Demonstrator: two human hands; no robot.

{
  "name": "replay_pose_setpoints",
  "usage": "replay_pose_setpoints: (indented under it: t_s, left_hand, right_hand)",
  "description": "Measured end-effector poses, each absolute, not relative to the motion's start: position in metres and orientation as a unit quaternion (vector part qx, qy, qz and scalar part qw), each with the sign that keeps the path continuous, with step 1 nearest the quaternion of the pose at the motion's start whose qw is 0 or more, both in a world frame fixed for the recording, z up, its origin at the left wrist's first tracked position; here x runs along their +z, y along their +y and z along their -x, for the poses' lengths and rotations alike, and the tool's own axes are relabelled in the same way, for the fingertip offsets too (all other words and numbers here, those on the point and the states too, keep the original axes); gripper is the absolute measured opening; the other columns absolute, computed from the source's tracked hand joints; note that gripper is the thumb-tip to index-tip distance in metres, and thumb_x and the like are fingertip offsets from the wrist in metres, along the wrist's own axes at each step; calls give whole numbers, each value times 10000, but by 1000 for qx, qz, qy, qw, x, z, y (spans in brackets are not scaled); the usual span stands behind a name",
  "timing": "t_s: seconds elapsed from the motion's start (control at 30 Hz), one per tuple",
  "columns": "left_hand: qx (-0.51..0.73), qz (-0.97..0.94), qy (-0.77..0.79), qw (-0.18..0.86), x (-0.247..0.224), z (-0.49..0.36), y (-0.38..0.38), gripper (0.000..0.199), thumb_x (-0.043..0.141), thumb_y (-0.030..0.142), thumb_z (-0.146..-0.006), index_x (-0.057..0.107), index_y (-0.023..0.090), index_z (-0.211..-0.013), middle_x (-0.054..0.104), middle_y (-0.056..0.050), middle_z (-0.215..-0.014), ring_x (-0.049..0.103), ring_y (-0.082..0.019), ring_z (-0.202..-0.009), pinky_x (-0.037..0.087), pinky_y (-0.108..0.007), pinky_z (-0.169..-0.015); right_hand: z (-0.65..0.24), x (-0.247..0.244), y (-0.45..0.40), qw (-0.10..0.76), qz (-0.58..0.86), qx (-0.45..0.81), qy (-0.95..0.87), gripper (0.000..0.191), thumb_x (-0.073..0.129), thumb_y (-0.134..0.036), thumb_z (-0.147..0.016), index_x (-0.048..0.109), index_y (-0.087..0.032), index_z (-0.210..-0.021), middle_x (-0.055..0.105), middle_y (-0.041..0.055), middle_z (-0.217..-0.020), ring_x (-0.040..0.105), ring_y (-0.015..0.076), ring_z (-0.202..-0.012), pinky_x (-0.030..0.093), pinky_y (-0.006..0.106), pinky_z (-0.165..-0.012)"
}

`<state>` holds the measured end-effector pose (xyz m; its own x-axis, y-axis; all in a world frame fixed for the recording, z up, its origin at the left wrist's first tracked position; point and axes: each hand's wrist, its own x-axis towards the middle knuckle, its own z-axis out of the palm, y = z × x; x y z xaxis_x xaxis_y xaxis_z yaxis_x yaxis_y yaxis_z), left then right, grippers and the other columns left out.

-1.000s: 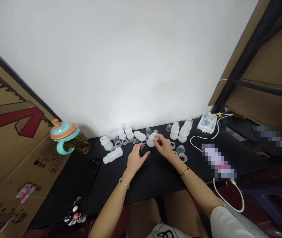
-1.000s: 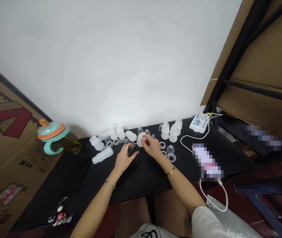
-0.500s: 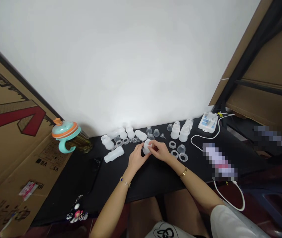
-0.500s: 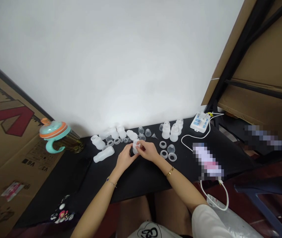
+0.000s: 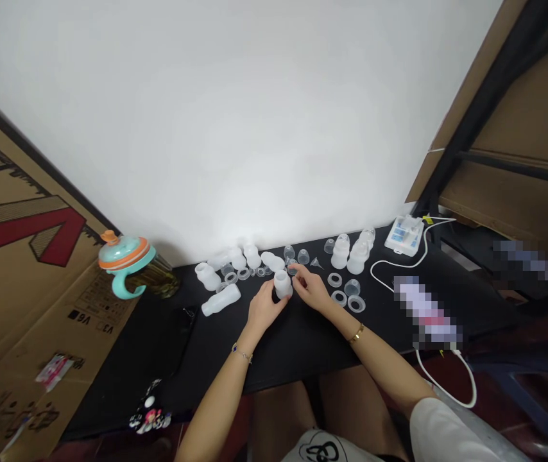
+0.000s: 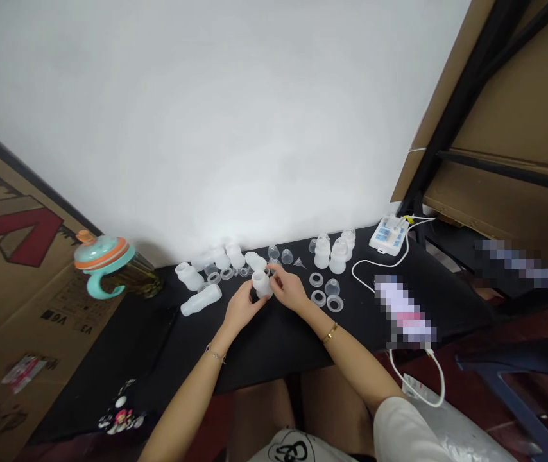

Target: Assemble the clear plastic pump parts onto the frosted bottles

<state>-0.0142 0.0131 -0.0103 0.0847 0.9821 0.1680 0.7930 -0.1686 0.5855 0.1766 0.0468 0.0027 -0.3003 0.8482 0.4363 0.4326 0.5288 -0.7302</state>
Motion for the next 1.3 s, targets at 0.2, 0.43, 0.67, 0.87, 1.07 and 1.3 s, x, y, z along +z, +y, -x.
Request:
replay_pose_setpoints:
  t_s: [0.2,0.43,0.67,0.87,1.07,1.3]
  left_hand:
    - [283,-703,629,173,-8,17,13,469,690,380,-865,593,219,-1295,685,-80,-1152,681,-238,-969,486,-300,-749]
    - [279,-687,638,208,-1,28,17,439,744,308,-779,647,203,-1194,707,-64,-1015,680,-255,-971,484,-303,-745]
    - [278,-674,649,219,2,36,19,413,763,293,-730,670,191,-1119,710,-61,-968,680,-263,-963,480,-308,-742]
    - [266,-665,666,208,0,40,20,373,771,321,-714,656,179,-1039,711,-75,-1024,675,-257,-943,473,-313,-746]
    - [305,-651,640,271,1,52,24,338,777,323,-701,677,166,-983,705,-40,-868,664,-222,-812,490,-307,-710]
    - [355,-542,732,211,12,73,27,436,697,499,-774,650,148,-1028,690,-66,-801,682,-271,-775,513,-360,-710]
  right_hand:
    - [-181,-2,59,326,461,255,-785,227,597,-165,-885,704,-221,-1077,665,-34,-716,587,137,-634,397,231,-646]
    - [-171,-6,51,273,442,244,-819,192,659,-246,-926,714,-227,-1109,688,-23,-754,583,126,-649,334,219,-615]
    - [-165,-8,49,266,443,256,-817,176,645,-263,-955,700,-244,-1121,681,-34,-745,590,124,-648,313,219,-605]
    - [-161,-9,47,253,443,260,-820,189,660,-284,-955,695,-250,-1137,685,-36,-737,604,130,-655,326,221,-612]
    - [-161,-7,47,238,448,239,-828,197,639,-300,-968,712,-266,-1147,707,-22,-764,645,151,-717,326,232,-617]
    - [-166,-2,47,243,457,225,-825,189,629,-292,-969,731,-255,-1123,721,-7,-769,666,170,-745,370,245,-648]
